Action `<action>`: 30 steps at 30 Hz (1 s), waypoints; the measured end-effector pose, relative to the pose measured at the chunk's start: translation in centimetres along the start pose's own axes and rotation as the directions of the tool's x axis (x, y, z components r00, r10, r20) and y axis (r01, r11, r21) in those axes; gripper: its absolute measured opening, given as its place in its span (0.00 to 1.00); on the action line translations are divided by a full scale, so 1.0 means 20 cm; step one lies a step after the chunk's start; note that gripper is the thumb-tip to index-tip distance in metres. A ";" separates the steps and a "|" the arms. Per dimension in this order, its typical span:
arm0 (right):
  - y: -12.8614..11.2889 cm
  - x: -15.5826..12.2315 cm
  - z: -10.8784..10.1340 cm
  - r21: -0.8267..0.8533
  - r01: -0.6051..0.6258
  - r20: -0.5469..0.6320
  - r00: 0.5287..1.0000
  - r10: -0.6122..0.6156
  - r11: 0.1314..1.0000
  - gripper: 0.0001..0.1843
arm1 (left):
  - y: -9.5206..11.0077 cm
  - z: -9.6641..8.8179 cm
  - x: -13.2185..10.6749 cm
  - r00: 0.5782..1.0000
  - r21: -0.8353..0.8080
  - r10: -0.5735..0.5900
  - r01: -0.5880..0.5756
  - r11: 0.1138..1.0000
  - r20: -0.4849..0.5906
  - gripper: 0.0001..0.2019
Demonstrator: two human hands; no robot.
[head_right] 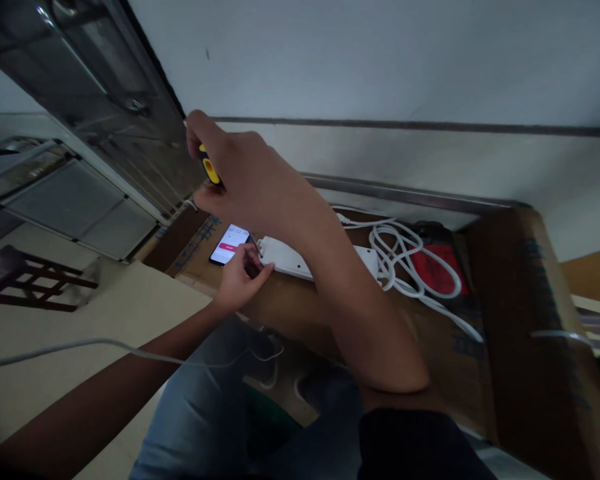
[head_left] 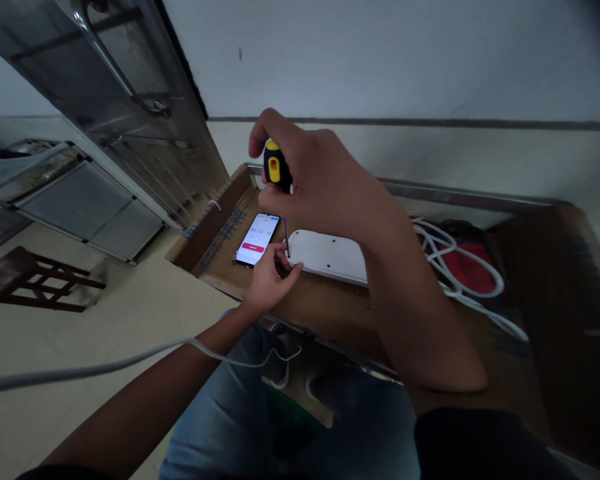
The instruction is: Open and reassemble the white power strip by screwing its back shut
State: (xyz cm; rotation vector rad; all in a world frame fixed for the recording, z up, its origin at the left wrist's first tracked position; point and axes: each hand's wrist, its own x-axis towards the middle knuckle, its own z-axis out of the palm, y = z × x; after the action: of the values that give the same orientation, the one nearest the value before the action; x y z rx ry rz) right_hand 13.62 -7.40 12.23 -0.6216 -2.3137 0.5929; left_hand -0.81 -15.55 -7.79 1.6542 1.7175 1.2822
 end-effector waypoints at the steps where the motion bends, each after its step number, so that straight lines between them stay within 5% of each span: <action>1: 0.00 0.00 0.01 0.008 -0.003 -0.008 1.000 0.003 1.000 0.12 | 0.00 0.00 0.00 1.000 -0.001 0.003 -0.003 1.000 -0.001 0.17; 21: 0.05 0.02 -0.02 -0.016 0.029 -0.160 0.987 -0.031 0.999 0.07 | 0.00 0.00 0.00 1.000 -0.009 -0.022 0.022 1.000 -0.002 0.20; 30: 0.16 0.02 -0.03 -0.113 0.028 -0.347 0.936 -0.066 0.993 0.05 | -0.02 -0.01 0.00 1.000 -0.018 -0.004 0.004 1.000 0.005 0.20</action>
State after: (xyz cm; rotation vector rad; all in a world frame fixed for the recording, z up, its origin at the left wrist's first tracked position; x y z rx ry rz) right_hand 14.63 -4.41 11.11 -0.6611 -2.0248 0.3070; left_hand -1.18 -15.54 -8.06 1.6414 1.7005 1.2873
